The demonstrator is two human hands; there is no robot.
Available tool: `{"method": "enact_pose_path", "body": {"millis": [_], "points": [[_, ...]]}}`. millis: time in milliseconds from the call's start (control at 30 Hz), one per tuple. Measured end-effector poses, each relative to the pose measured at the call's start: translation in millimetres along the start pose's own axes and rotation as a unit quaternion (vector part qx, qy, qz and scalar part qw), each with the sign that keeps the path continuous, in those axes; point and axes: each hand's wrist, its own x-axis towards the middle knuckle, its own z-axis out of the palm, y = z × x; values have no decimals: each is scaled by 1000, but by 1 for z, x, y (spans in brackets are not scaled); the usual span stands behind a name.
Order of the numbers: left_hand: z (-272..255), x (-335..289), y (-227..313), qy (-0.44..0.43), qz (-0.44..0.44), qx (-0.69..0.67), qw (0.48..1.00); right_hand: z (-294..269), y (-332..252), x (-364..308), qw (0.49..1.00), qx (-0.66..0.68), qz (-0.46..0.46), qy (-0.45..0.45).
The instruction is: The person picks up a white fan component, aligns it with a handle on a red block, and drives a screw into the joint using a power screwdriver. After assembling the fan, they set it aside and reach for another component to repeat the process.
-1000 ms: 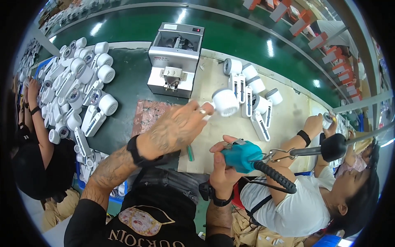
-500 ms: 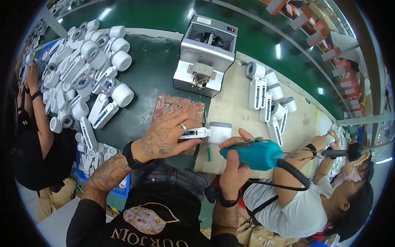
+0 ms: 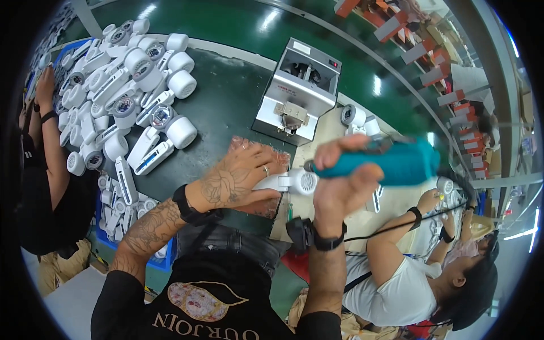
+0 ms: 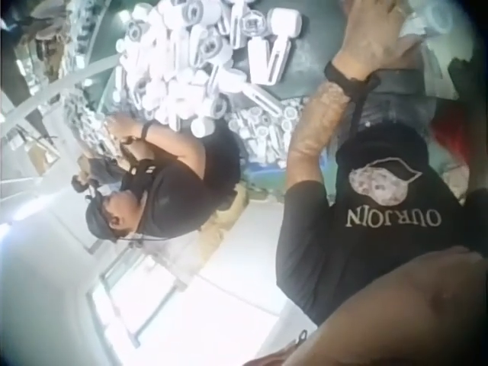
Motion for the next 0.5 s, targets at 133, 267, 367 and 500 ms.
{"method": "enact_pose_path", "body": {"millis": [133,267,367,500], "points": [[-1,-8,-2,-4,-17,-12,1000,20,32,32,995,-96,-7,-11],[-2,-8,-1,-13,-25,-20,999,29,50,48,990,-140,11,-21],[-3,-9,-2,-21,-28,-27,999,33,61,51,990,-137,-29,-22],[0,-9,-1,-20,-28,-31,999,27,69,47,989,-136,-34,-38]]}}
